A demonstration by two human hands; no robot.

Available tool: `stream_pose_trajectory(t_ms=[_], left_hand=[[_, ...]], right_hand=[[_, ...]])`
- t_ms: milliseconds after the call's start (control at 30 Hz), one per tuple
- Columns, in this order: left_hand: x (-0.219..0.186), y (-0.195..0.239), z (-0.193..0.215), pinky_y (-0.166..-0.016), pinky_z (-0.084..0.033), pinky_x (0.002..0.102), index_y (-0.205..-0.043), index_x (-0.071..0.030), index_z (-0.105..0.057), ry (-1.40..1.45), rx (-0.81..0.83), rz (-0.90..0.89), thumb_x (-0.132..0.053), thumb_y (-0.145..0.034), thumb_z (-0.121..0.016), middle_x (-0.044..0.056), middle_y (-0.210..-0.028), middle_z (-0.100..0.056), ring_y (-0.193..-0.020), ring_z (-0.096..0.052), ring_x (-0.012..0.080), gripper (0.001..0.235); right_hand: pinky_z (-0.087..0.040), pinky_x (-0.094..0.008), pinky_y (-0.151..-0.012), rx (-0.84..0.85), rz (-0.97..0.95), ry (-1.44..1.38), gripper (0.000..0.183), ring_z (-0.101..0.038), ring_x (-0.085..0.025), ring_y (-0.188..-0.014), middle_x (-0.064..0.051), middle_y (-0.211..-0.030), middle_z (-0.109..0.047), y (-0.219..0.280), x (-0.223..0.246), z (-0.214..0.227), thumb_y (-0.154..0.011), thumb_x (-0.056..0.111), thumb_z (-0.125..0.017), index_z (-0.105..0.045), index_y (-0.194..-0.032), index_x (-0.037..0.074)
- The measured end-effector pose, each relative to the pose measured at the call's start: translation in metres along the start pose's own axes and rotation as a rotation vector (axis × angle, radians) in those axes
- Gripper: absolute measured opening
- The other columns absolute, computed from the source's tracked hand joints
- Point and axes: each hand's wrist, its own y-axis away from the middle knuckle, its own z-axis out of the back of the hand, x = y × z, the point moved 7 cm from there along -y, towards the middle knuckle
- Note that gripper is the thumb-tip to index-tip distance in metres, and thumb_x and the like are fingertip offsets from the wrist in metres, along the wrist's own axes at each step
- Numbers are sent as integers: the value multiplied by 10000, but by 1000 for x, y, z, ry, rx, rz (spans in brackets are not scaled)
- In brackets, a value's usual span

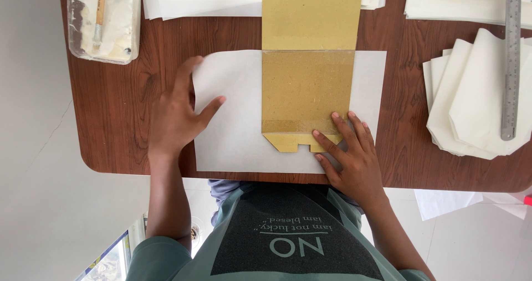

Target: A person is seen folding a white sheet of paper around a yellow cardboard template to form a bag, using a ruler to help separate the sheets.

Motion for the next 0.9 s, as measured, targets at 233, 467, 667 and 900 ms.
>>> stream_pose_trajectory(t_ms=[233, 467, 667, 900], left_hand=[[-17, 11, -6, -928, -487, 365, -1612, -44, -294, 656, 192, -5, 82, -879, -661, 184, -1228, -658, -986, -648, 219, 830], [-121, -18, -56, -1080, -416, 622, -1515, -129, -520, 674, 404, -377, -36, -970, -627, 83, -1096, -762, -824, -718, 230, 563], [-127, -11, -132, -1157, -312, 628, -1491, -137, -511, 405, 581, -431, -68, -948, -599, 62, -812, -702, -836, -724, 245, 554], [-115, -19, -126, -1104, -456, 537, -1494, -84, -489, 386, 578, -495, -193, -1012, -614, 138, -1130, -665, -1137, -660, 322, 511]], right_hand=[[-203, -521, -1252, 18, -15, -57, 415, -360, -418, -1506, -90, -1567, -498, -2, 1, 2, -940, 341, -708, -688, -1355, 357], [-230, -511, -1241, -18, 6, -68, 451, -401, -379, -1486, -68, -1550, -515, -1, -2, 2, -927, 328, -732, -683, -1375, 320], [-257, -531, -1223, -39, -4, -97, 605, -429, -401, -1459, -120, -1542, -514, 0, -3, 2, -906, 318, -761, -590, -1475, 208], [-261, -529, -1228, -4, -19, -114, 738, -419, -390, -1469, -141, -1587, -461, 1, -8, 2, -860, 220, -761, -491, -1545, 169]])
